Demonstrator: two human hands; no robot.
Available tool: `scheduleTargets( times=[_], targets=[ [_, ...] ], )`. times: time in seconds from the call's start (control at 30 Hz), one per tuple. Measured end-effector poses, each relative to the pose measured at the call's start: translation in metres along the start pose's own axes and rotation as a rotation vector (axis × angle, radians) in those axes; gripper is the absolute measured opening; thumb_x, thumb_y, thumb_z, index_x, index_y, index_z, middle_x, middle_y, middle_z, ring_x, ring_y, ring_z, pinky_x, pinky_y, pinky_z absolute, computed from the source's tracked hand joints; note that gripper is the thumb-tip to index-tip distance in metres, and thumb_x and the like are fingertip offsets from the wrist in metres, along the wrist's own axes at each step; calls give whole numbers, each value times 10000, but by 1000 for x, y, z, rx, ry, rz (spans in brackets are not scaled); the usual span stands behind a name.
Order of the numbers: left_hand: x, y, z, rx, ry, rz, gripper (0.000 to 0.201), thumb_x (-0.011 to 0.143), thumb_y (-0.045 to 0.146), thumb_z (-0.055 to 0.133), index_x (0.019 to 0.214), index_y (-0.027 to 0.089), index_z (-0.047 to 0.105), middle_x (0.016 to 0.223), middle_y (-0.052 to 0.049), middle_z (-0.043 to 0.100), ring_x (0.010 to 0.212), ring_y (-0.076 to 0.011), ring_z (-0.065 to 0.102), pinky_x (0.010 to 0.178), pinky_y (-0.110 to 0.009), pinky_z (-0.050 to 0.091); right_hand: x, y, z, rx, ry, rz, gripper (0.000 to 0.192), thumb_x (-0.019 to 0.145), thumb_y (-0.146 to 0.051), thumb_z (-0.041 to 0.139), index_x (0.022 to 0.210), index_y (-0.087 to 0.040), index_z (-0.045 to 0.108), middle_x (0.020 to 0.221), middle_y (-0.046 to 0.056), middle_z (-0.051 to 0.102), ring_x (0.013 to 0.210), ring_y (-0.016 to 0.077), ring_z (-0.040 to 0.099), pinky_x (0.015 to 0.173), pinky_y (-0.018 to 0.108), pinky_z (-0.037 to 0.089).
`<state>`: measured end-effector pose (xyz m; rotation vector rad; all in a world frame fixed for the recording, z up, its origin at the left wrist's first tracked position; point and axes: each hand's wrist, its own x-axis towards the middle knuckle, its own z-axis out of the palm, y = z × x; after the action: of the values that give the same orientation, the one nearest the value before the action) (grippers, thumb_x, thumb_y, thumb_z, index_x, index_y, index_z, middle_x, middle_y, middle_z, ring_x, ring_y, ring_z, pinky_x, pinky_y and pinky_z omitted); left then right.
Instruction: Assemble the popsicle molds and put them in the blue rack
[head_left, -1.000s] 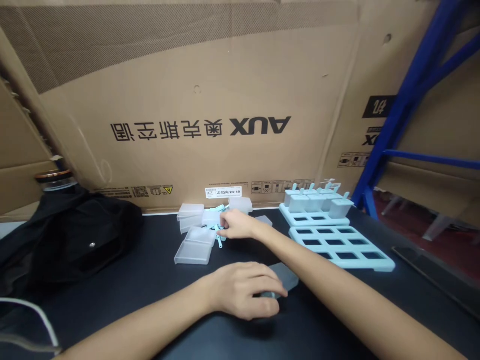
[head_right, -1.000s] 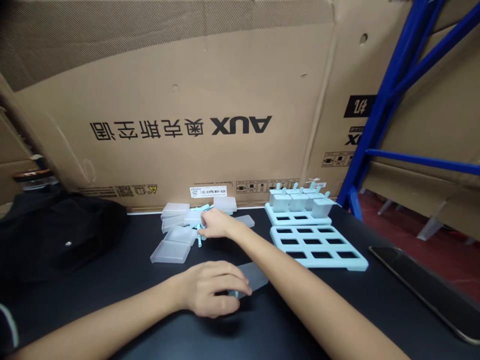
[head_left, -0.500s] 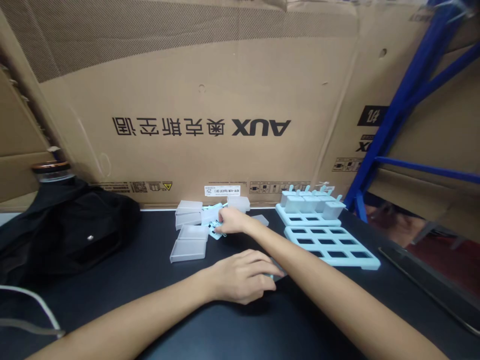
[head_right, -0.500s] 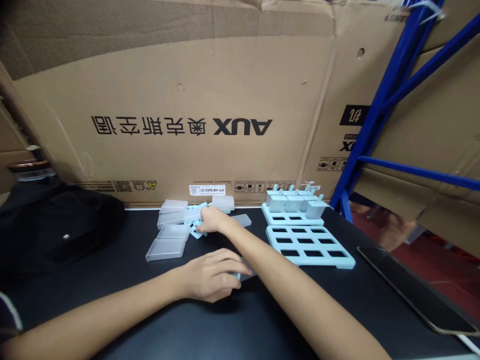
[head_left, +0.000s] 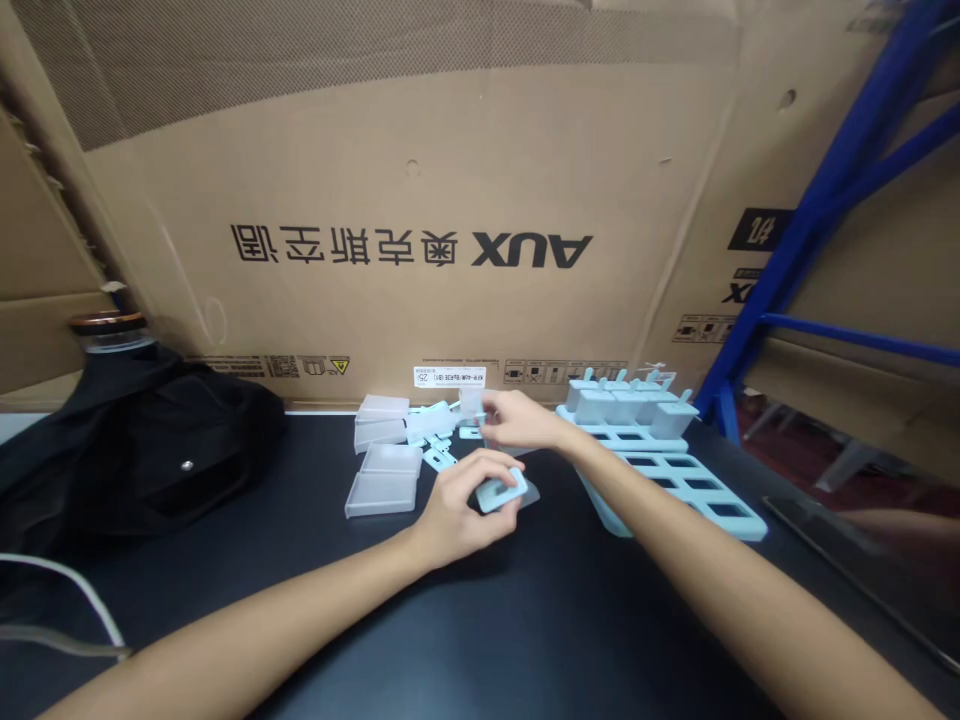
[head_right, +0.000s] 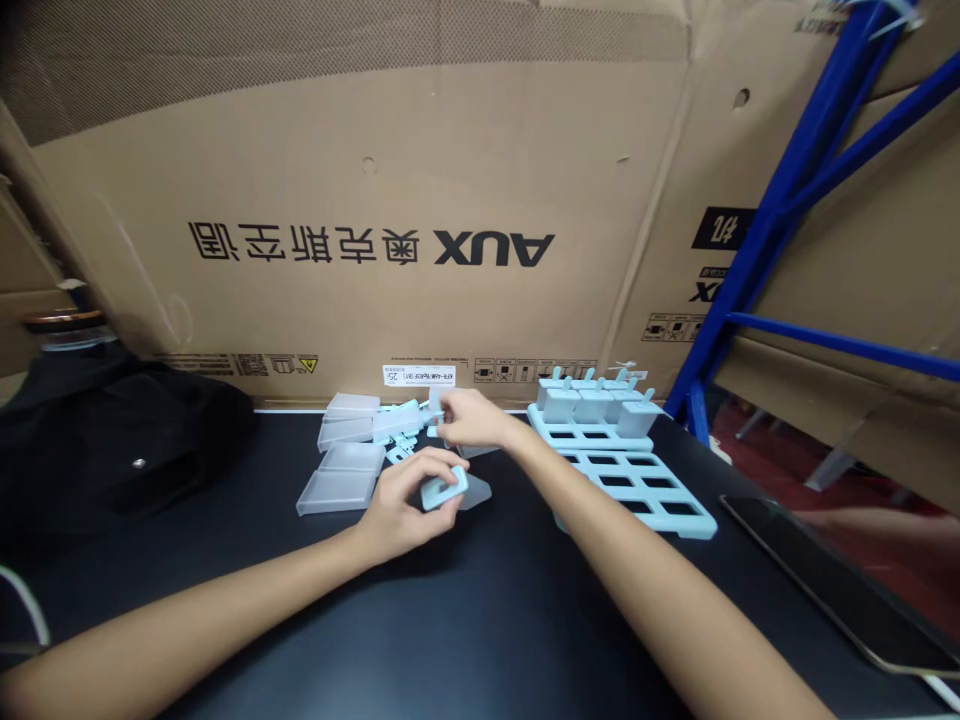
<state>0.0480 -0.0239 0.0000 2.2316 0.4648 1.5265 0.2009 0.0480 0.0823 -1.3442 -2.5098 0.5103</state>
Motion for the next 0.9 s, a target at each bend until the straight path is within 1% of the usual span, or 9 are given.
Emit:
scheduleTargets(
  times=[0.03, 0.13, 0.2, 0.3, 0.37, 0.47, 0.6, 0.8, 0.9],
  targets=[
    [1, -2, -1, -7, 4, -37, 170, 821, 128, 637, 974, 196, 611, 1090, -92, 690, 1014, -202, 670, 902, -359, 536, -13, 1, -7, 81, 34, -24, 205, 784, -173, 544, 988, -158, 562, 834, 22, 651, 764, 139, 608, 701, 248, 460],
    [2, -9, 0, -57, -10, -149, 145, 852, 176, 650, 994, 198, 635, 1127, -91, 699, 1076, -215, 665, 979, -392, 509, -53, 1, -21, 509, 150, -124, 226, 854, -285, 586, 1025, -192, 470, 927, 24, 607, 814, 145, 629, 727, 279, 510],
    [0, -12, 3, -170, 5, -246, 206, 839, 203, 690, 1004, 202, 567, 1132, -87, 702, 1093, -216, 668, 992, -397, 507, -74, -2, -22, 608, 183, -170, 235, 868, -326, 610, 1004, -203, 462, 937, 19, 581, 823, 144, 625, 742, 290, 518],
    [-3, -13, 8, -369, 26, -362, 357, 821, 212, 730, 954, 223, 398, 1131, -79, 702, 1096, -202, 671, 971, -372, 518, -89, -7, -17, 462, 193, -208, 184, 878, -300, 613, 986, -200, 503, 895, 11, 565, 734, 117, 560, 676, 260, 479],
    [-5, -13, 9, -378, 19, -374, 400, 815, 221, 744, 923, 226, 359, 1095, -63, 693, 1081, -194, 670, 958, -351, 517, -90, -10, -12, 355, 182, -214, 162, 885, -278, 597, 1000, -197, 516, 870, 9, 567, 695, 114, 521, 627, 253, 446],
    [-7, -14, 10, -289, 16, -345, 410, 791, 244, 773, 949, 222, 395, 984, -18, 644, 985, -176, 677, 888, -307, 526, -87, -13, -10, 284, 158, -234, 161, 887, -258, 580, 1017, -194, 511, 904, 25, 596, 736, 133, 545, 636, 264, 445],
    [-8, -16, 10, -259, -48, -321, 452, 762, 264, 800, 988, 224, 410, 925, 2, 609, 873, -161, 670, 805, -287, 531, -88, -15, -13, 227, 161, -236, 128, 881, -228, 565, 990, -183, 514, 904, 34, 618, 746, 141, 563, 632, 267, 440],
    [-5, -13, 7, -236, -77, -343, 387, 815, 294, 757, 985, 220, 418, 978, -20, 632, 952, -181, 672, 823, -281, 494, -93, -12, -12, 170, 161, -235, 126, 888, -237, 556, 996, -178, 529, 851, 17, 604, 731, 136, 550, 659, 272, 433],
    [-3, -13, 6, -227, -83, -359, 396, 824, 307, 750, 1010, 223, 411, 1013, -36, 658, 1000, -199, 674, 845, -290, 479, -90, -12, -8, 110, 126, -226, 98, 889, -237, 543, 964, -173, 553, 800, 4, 579, 695, 129, 521, 643, 270, 411]
  ],
)
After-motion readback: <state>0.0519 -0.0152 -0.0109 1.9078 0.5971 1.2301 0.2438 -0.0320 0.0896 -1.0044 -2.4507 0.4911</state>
